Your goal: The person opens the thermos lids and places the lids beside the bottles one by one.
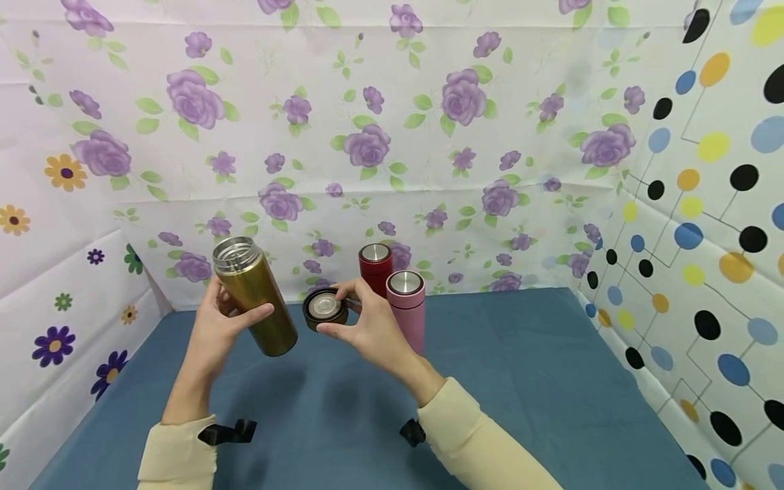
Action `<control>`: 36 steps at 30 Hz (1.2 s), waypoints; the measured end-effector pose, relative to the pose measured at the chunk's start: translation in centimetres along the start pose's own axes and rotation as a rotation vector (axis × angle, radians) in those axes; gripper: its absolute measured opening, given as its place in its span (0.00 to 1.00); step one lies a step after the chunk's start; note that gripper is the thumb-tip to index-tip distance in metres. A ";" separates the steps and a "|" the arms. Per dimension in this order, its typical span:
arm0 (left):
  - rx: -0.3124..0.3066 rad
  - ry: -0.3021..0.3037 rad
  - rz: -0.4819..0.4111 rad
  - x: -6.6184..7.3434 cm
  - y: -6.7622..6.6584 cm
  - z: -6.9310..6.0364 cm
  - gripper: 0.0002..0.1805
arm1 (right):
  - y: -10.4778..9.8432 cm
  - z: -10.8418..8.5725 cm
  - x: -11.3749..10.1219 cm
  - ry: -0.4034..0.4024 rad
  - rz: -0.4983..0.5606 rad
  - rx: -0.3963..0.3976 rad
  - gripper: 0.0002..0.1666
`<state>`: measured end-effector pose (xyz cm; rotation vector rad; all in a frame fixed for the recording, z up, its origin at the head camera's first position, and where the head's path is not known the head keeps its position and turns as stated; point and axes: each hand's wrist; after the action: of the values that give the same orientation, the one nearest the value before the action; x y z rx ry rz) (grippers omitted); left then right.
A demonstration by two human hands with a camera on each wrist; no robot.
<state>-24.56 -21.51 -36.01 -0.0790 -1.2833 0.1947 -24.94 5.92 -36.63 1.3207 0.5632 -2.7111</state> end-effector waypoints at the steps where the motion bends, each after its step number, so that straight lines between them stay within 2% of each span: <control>1: 0.012 -0.003 0.001 -0.1 -0.1 0.1 0.46 | 0.3 0.1 0.2 0.014 -0.005 -0.002 0.26; 6: 0.066 -0.018 -0.009 -0.6 -0.7 0.6 0.46 | 1.7 0.9 1.1 0.059 -0.052 -0.002 0.28; 14: 0.131 -0.085 -0.027 -1.9 -1.4 1.7 0.44 | 3.3 2.2 2.9 0.086 -0.093 0.027 0.29; 23: 0.146 -0.119 0.016 -2.7 -2.0 2.9 0.45 | 4.2 3.2 4.9 0.176 -0.098 0.019 0.30; 31: 0.167 -0.142 0.021 -3.0 -2.5 3.9 0.49 | 5.1 4.0 6.1 0.201 -0.113 -0.012 0.29; 36: 0.163 -0.167 0.028 -3.7 -3.2 4.4 0.54 | 6.4 4.8 6.6 0.223 -0.119 -0.010 0.29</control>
<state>-29.41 -25.55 -37.72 0.0601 -1.4281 0.3345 -31.27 -1.11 -40.94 1.6505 0.6937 -2.6642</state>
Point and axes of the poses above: each hand's wrist, its own z-axis towards the middle knuckle, its own y-axis out of the palm, x = y × z, and after that the axes turned 2 degrees about -y, right-handed
